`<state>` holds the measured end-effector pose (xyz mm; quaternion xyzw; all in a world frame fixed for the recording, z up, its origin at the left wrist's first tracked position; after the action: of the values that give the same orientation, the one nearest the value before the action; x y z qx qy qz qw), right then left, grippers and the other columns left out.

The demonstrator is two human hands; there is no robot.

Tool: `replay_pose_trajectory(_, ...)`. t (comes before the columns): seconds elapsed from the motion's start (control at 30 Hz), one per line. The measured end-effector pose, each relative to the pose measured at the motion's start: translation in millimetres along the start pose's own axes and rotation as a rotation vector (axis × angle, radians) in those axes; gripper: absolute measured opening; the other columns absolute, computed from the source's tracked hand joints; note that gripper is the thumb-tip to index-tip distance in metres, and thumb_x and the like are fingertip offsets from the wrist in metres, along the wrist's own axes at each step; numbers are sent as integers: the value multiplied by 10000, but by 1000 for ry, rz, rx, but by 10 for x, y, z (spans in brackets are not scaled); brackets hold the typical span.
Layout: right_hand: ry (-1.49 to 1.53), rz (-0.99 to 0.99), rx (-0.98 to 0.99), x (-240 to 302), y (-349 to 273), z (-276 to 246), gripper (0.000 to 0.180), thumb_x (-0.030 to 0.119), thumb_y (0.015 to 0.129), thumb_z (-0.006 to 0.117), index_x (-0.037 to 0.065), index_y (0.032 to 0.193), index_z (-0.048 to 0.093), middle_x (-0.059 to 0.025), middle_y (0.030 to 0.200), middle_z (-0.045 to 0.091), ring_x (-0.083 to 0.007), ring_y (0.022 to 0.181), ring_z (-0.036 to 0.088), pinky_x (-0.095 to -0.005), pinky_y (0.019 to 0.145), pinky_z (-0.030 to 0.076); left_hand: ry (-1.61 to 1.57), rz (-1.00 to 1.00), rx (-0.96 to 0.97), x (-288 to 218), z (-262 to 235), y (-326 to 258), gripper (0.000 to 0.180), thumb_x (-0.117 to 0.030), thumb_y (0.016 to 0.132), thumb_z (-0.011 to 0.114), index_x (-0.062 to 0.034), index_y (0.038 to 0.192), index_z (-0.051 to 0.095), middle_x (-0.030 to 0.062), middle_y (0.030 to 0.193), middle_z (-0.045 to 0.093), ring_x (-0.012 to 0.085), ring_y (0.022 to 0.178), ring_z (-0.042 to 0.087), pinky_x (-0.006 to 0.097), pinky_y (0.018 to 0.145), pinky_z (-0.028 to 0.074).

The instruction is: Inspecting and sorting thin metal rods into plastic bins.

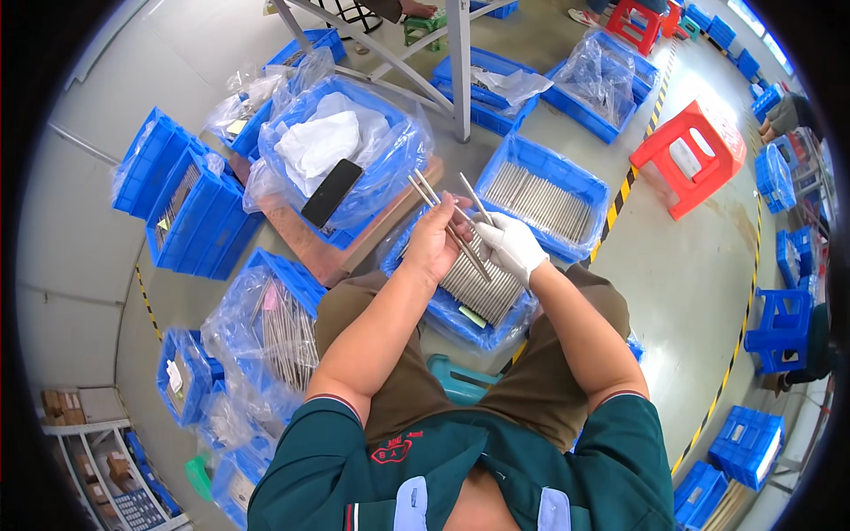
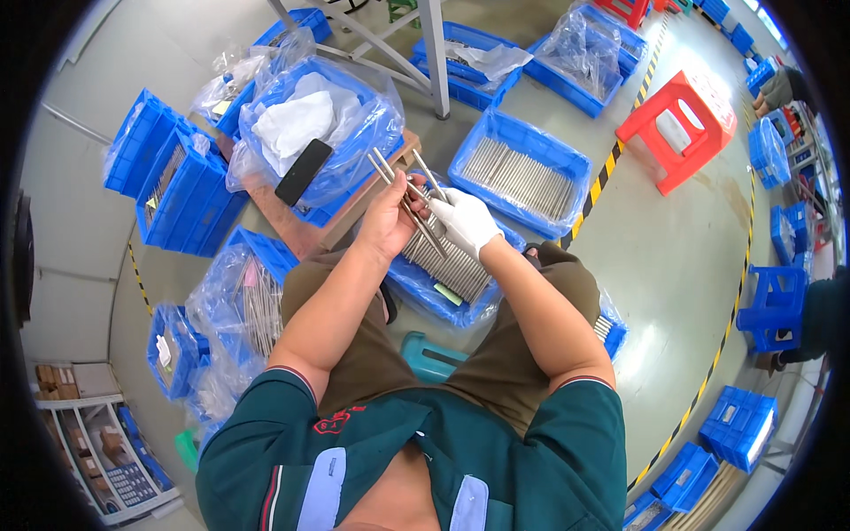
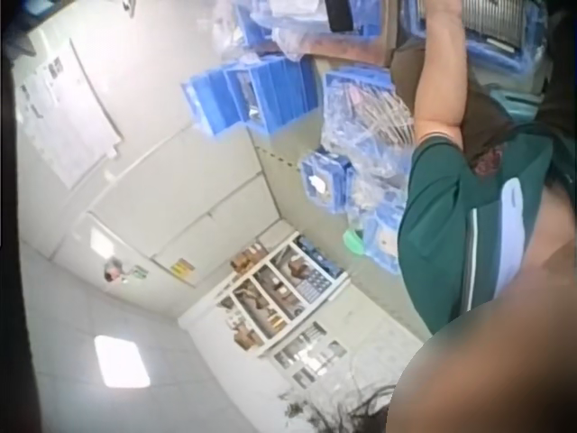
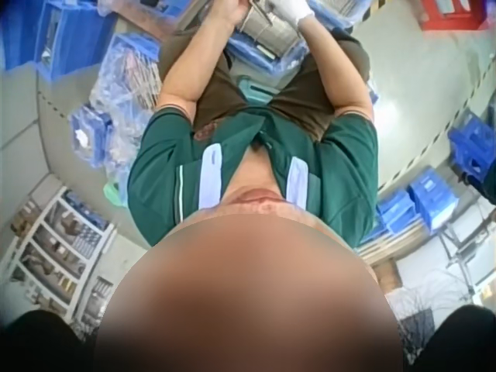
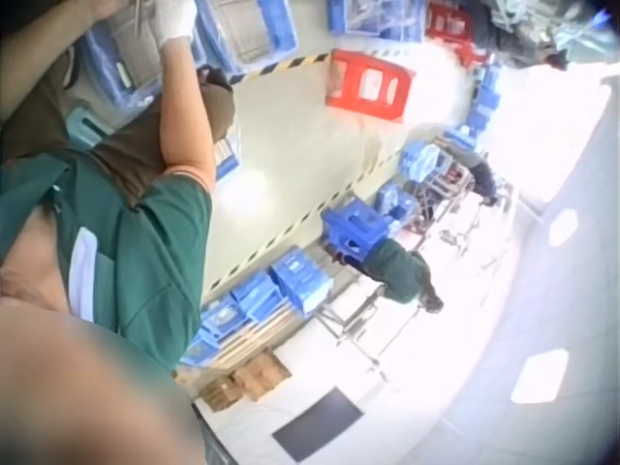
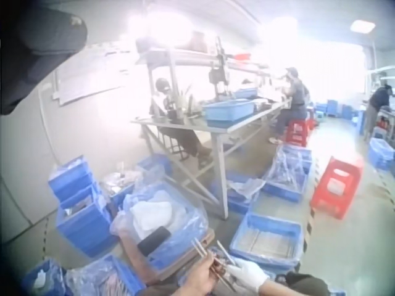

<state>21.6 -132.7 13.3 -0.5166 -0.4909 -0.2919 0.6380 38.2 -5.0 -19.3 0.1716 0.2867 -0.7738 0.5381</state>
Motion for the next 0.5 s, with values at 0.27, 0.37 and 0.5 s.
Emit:
replay_pose_trajectory(0.27,255,-43,-26,19,113,46,224,118,868,468,19,1056,536,-45,694,579,-86,532,504,-222,448,377,281,-31,-97,193,79,-92,207,-229,918,520,-53,949,625,0,746,594,74,636,545,240,562,425)
replay_pose_trajectory(0.37,405,70,72,-65,157,58,183,150,910,457,39,1028,542,-71,730,604,-124,546,557,-249,461,456,320,45,-24,123,87,-52,179,-201,913,501,-54,860,587,16,729,577,82,588,511,227,531,410)
replay_pose_trajectory(0.5,525,242,161,-161,137,88,232,172,934,458,-14,1048,537,-106,814,632,-155,614,609,-278,515,534,269,57,-212,-38,-99,45,219,-220,921,491,-55,801,570,-24,618,455,69,488,389,230,448,340)
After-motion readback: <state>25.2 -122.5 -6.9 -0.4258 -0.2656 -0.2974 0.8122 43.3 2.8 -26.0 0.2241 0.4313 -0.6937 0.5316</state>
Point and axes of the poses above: each hand's wrist, its own y-axis towards the middle knuckle, its own z-axis out of the palm, x = y × z, the point moved 5 cm from there along y, towards the middle knuckle
